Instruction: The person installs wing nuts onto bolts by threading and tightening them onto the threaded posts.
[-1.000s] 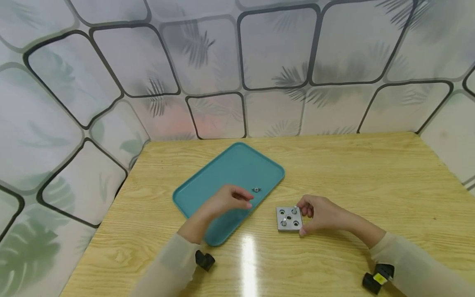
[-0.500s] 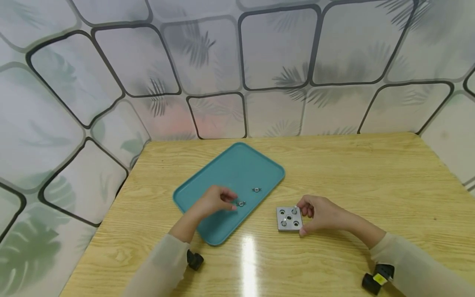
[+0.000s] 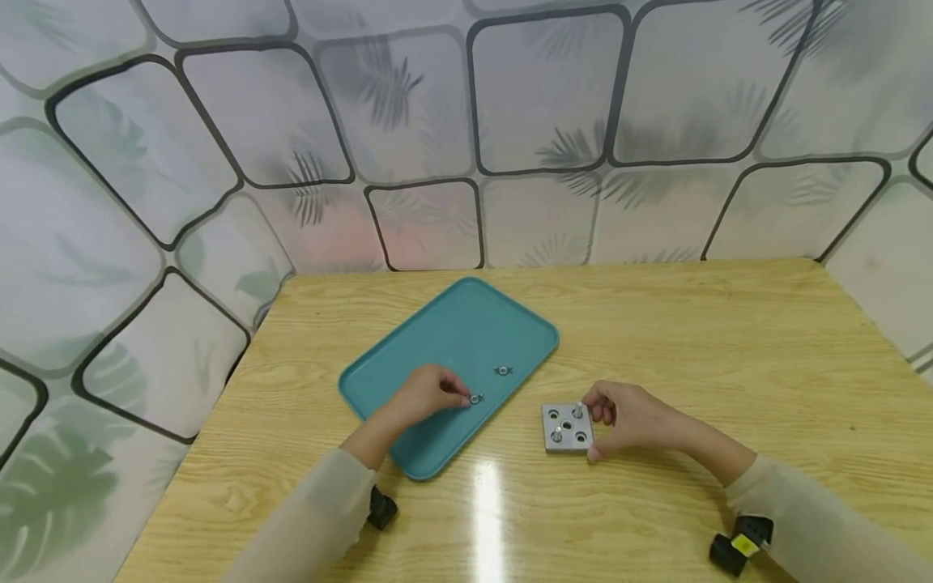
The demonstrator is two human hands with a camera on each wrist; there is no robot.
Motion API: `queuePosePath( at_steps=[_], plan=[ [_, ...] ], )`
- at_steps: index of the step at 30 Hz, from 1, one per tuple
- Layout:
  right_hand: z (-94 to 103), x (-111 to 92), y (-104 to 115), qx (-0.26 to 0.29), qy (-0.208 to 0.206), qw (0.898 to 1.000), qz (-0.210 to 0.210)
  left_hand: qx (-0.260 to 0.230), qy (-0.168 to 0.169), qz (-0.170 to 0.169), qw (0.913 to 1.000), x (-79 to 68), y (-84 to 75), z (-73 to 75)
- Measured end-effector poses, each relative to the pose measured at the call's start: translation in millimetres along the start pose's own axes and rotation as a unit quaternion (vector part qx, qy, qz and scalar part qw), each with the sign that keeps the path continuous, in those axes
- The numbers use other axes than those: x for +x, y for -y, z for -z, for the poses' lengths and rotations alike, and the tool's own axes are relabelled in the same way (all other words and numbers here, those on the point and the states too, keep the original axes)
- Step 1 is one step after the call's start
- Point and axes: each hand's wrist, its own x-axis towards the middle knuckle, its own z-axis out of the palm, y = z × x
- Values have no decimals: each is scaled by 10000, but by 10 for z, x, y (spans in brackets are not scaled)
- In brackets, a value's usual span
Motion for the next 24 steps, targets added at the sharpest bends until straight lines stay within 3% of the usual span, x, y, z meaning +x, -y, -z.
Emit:
queuePosePath(
  at_steps=[14, 24],
  plan=[
    [3, 6, -10, 49, 20, 10000, 60, 295, -541, -589, 9964, -24, -10, -30],
    [-1, 4, 2, 70, -2, 10000, 45, 399, -364, -798, 9953, -49, -167, -48]
  ],
)
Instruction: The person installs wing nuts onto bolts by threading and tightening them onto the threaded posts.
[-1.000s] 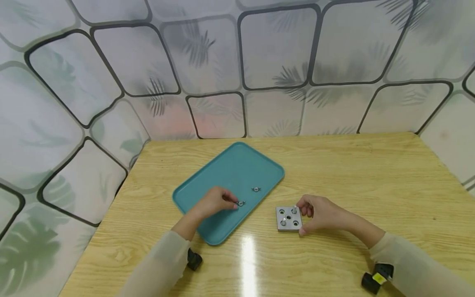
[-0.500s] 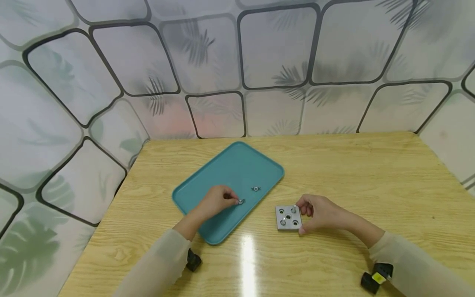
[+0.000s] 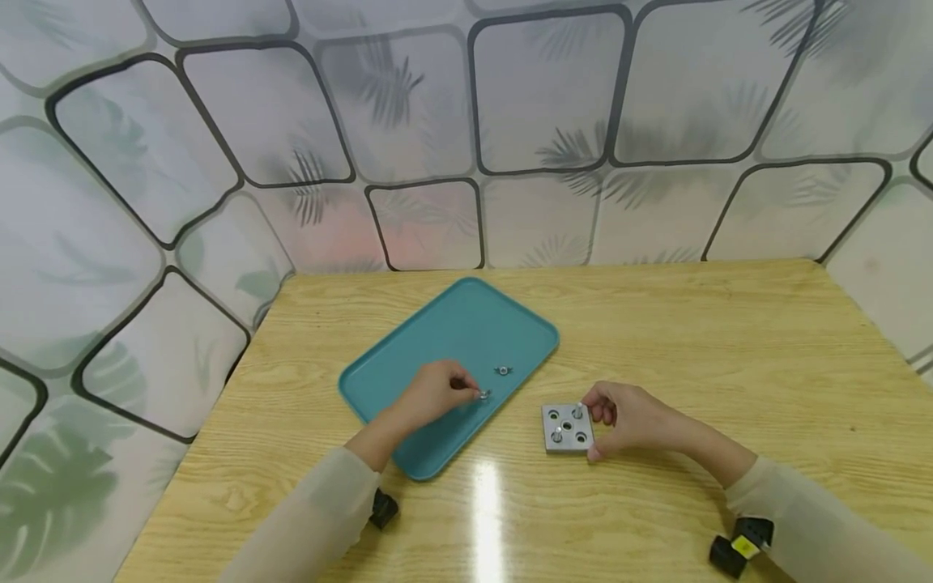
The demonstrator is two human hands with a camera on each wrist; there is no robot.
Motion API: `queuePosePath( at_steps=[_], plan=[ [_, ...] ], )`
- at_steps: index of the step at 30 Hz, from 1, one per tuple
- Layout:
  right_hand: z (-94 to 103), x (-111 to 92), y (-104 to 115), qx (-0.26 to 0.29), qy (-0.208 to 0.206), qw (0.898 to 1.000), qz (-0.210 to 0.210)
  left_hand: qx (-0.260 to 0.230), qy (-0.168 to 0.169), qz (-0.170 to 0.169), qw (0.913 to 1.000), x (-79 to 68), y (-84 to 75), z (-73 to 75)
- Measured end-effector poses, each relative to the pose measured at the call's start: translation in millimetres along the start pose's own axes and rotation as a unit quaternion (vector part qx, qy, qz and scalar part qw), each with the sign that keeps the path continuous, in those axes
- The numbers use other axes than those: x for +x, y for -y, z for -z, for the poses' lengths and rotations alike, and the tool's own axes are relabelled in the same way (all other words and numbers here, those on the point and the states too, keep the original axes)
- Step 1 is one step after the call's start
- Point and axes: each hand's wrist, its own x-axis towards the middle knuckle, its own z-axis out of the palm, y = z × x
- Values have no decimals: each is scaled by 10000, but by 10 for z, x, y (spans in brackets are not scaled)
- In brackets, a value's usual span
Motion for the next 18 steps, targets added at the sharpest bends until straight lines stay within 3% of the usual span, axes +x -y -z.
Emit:
queuePosePath(
  at_steps=[8, 14, 18],
  plan=[
    [-10, 3, -14, -13, -12, 10000, 49, -457, 191, -368, 9981, -54, -184, -34],
    [-16, -8, -34, -21, 2, 10000, 43, -735, -29, -878, 9934, -112, -394, -142],
    [-7, -3, -36, -51, -5, 10000, 35, -1069, -250, -957, 9893, -150, -514, -247]
  ],
)
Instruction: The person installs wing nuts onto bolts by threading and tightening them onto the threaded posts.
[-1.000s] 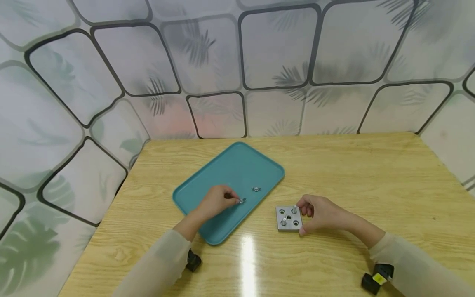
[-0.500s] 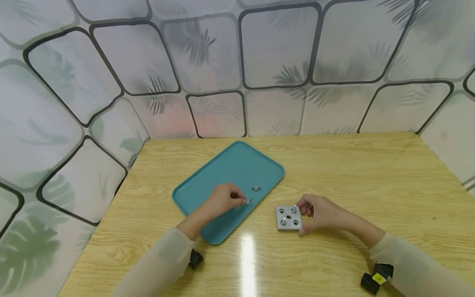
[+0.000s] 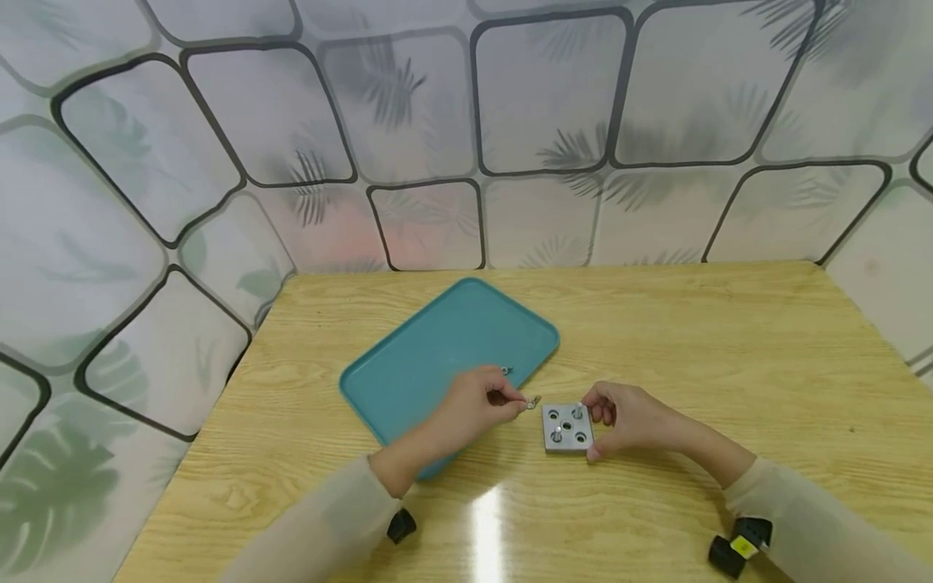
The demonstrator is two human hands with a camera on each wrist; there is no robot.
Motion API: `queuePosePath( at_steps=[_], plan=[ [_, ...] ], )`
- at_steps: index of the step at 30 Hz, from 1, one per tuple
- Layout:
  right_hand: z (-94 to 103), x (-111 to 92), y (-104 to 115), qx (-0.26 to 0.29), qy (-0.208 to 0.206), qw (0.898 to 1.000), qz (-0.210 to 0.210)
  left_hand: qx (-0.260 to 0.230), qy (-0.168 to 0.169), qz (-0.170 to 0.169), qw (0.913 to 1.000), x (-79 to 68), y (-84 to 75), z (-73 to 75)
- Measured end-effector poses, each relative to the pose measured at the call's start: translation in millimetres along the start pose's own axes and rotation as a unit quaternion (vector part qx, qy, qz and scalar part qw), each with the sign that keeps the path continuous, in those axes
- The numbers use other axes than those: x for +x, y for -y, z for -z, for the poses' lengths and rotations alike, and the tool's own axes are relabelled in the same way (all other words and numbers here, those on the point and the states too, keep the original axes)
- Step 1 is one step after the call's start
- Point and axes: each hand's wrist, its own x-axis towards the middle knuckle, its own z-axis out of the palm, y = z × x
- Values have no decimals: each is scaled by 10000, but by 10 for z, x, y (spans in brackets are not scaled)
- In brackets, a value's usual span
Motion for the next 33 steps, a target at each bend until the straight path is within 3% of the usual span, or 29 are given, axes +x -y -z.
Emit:
queuePosePath(
  at_steps=[5, 13, 16, 21, 33],
  plan=[
    [-3, 10, 8, -3, 8, 10000, 17, -46, -331, -16, 9994, -44, -55, -159],
    [-8, -9, 19, 143, -110, 9990, 420, 71, -318, -26, 9995, -66, -32, -368],
    [-11, -5, 16, 98, -106, 9993, 333, 62, -407, -23, 9992, -61, -24, -424],
    [-7, 14, 1, 32, 22, 10000, 13, -49, -471, -20, 9989, -47, -10, -482],
    [-1, 11, 7, 22, 20, 10000, -44, 198, -232, -147, 9994, -16, 19, -543]
  ],
)
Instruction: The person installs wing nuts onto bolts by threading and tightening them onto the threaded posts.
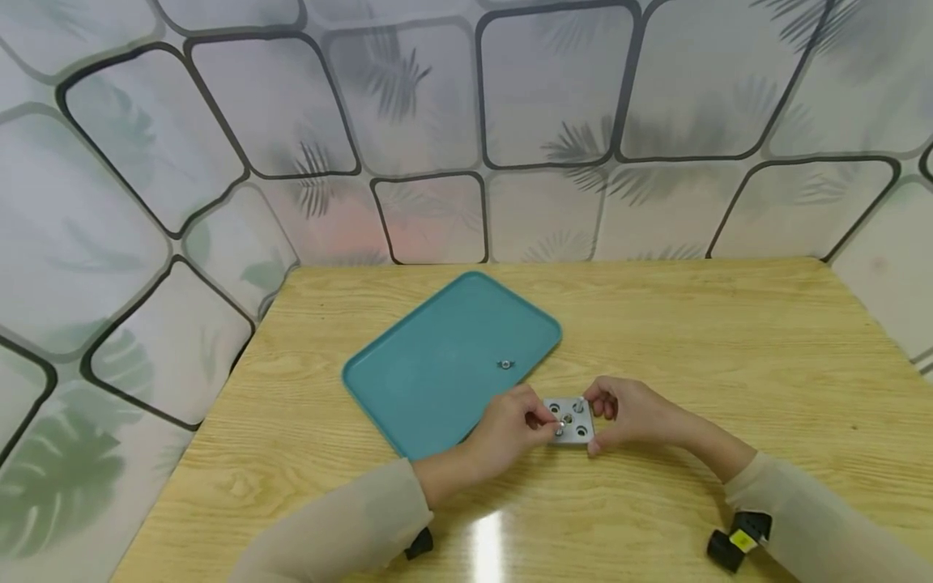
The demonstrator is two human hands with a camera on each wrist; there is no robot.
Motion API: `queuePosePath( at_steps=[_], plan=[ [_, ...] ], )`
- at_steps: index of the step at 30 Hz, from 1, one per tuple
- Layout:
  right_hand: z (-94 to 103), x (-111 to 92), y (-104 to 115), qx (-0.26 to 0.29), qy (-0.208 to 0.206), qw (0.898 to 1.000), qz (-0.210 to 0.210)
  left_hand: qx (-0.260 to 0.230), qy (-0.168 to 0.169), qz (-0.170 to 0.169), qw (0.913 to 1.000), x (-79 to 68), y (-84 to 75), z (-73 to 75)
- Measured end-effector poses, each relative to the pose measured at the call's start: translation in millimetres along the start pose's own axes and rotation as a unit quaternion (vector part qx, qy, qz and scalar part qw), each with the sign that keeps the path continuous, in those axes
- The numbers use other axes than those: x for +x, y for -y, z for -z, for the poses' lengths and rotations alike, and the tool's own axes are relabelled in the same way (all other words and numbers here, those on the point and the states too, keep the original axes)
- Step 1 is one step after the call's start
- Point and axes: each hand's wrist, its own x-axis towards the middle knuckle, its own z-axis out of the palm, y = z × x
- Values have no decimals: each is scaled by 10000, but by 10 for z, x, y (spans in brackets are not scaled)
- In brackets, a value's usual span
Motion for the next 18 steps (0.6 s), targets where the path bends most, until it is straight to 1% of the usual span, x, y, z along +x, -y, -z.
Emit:
queuePosePath(
  at_steps=[6, 11, 13, 15, 18],
  plan=[
    [-3, 8, -13, -16, 19, 10000, -32, 256, 94, -43, 9996, 3, -26, 21],
    [-3, 11, -7, -14, 25, 10000, -23, 553, 327, -27, 9979, 32, -65, 87],
    [-2, 12, -7, -29, 29, 10000, -29, 755, 427, -157, 9961, 47, -77, 120],
    [0, 12, -6, -39, 24, 10000, -34, 991, 547, -380, 9929, 63, -81, 150],
    [3, 11, -4, -35, 15, 10000, 14, 1354, 711, -780, 9852, 95, -69, 187]
  ],
)
